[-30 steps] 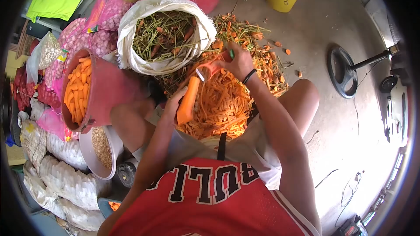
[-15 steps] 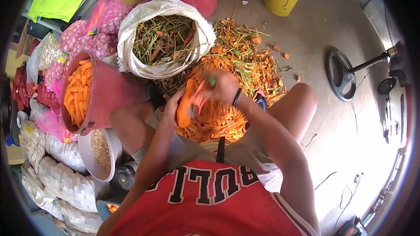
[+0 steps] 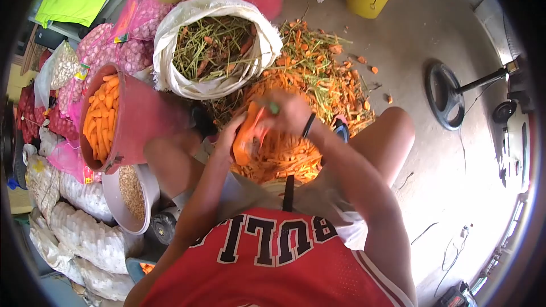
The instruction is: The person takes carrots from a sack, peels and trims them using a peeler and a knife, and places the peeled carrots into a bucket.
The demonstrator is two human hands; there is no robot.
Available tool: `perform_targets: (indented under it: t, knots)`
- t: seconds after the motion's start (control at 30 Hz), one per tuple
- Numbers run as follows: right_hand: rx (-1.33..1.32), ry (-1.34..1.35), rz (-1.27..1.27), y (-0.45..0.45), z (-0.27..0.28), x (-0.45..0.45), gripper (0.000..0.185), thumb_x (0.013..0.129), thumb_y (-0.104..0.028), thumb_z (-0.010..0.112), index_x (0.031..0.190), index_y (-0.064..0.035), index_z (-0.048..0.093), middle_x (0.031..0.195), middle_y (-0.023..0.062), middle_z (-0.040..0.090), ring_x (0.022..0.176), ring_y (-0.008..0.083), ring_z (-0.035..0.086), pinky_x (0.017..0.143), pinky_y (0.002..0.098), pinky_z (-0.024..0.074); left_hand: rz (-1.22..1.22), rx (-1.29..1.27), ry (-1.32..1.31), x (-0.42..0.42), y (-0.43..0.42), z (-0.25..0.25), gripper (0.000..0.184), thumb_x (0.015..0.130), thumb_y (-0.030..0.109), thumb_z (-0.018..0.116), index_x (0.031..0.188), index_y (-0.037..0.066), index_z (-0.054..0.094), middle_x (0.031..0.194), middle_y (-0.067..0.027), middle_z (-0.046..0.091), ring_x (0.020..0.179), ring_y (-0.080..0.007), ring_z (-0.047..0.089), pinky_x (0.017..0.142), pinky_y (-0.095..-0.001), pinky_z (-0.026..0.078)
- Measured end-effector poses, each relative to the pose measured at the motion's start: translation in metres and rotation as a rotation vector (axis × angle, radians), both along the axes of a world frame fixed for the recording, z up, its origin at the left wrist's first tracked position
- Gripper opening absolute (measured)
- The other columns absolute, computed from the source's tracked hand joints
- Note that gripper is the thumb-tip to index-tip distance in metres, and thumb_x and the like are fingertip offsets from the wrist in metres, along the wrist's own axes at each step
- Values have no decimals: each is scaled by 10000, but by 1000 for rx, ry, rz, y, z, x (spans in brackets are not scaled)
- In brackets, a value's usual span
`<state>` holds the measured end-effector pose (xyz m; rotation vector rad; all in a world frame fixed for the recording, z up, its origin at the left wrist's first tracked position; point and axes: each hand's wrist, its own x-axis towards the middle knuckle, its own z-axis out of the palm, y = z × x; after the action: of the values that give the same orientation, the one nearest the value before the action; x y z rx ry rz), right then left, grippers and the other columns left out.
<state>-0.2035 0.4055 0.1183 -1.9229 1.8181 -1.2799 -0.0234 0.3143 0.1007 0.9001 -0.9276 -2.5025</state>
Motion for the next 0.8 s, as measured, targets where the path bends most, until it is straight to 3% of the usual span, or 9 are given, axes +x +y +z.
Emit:
perform_targets:
  t: [0.03,0.13,0.17,0.27,0.37,0.53,0.6,0.73,0.8]
  knots:
    - [71,-39,-107,-4,-2,-17,585,605,-322,905,1017,-20,618,867,114,662,696,224,647,648,358,531,-107,-24,-9,11,-4,-10,440,980,258,514,1368,58,466,1196,-65,587,946,-129,620,794,-288,532]
    - [39,92,-429,-15,-9,-62,579,611,-327,902,1017,-25,622,843,125,675,703,206,667,637,333,536,-11,-56,-153,8,6,5,436,979,278,516,1361,74,476,1152,-52,598,920,-118,622,760,-275,538]
    - [178,-125,-416,-14,-10,-64,588,619,-338,897,1034,-24,624,829,125,685,720,200,682,646,326,545,-28,12,-106,12,-1,-6,414,980,286,510,1336,76,495,1105,-54,608,917,-118,624,753,-275,542]
    - [141,-222,-48,0,-4,-16,552,641,-305,892,1055,-41,642,846,98,681,736,200,685,669,334,554,-39,131,102,12,-15,-25,372,987,268,492,1300,70,515,1075,-61,612,911,-124,624,742,-277,548]
    - [-33,12,130,2,-1,7,564,621,-284,901,1078,-68,652,936,117,658,713,234,670,679,340,548,40,103,44,-2,-7,-10,346,989,238,483,1281,56,521,1063,-68,613,886,-129,619,724,-278,540]
    - [146,-27,-418,-16,-5,-59,478,659,-333,866,962,-42,637,785,96,635,689,227,643,642,359,544,34,12,-118,6,3,1,368,979,252,507,1285,48,515,1054,-56,606,885,-137,620,717,-273,534]
    - [193,-264,-287,-11,-14,-47,531,636,-355,883,978,-31,638,842,117,675,748,191,668,659,322,553,61,64,12,4,-6,-11,334,988,243,489,1241,32,547,1061,-76,637,888,-158,640,750,-297,550]
    - [11,46,70,6,2,16,574,652,-355,865,1105,-73,653,870,108,638,781,257,665,708,355,549,53,63,62,-2,-13,-13,346,990,282,493,1231,41,554,1047,-78,647,866,-165,653,713,-294,553]
    - [102,-2,-60,0,1,-3,589,636,-364,869,1102,-74,653,844,122,615,775,273,658,702,362,544,12,41,19,-2,-3,1,345,992,294,490,1219,43,558,1004,-72,650,814,-155,654,685,-284,554]
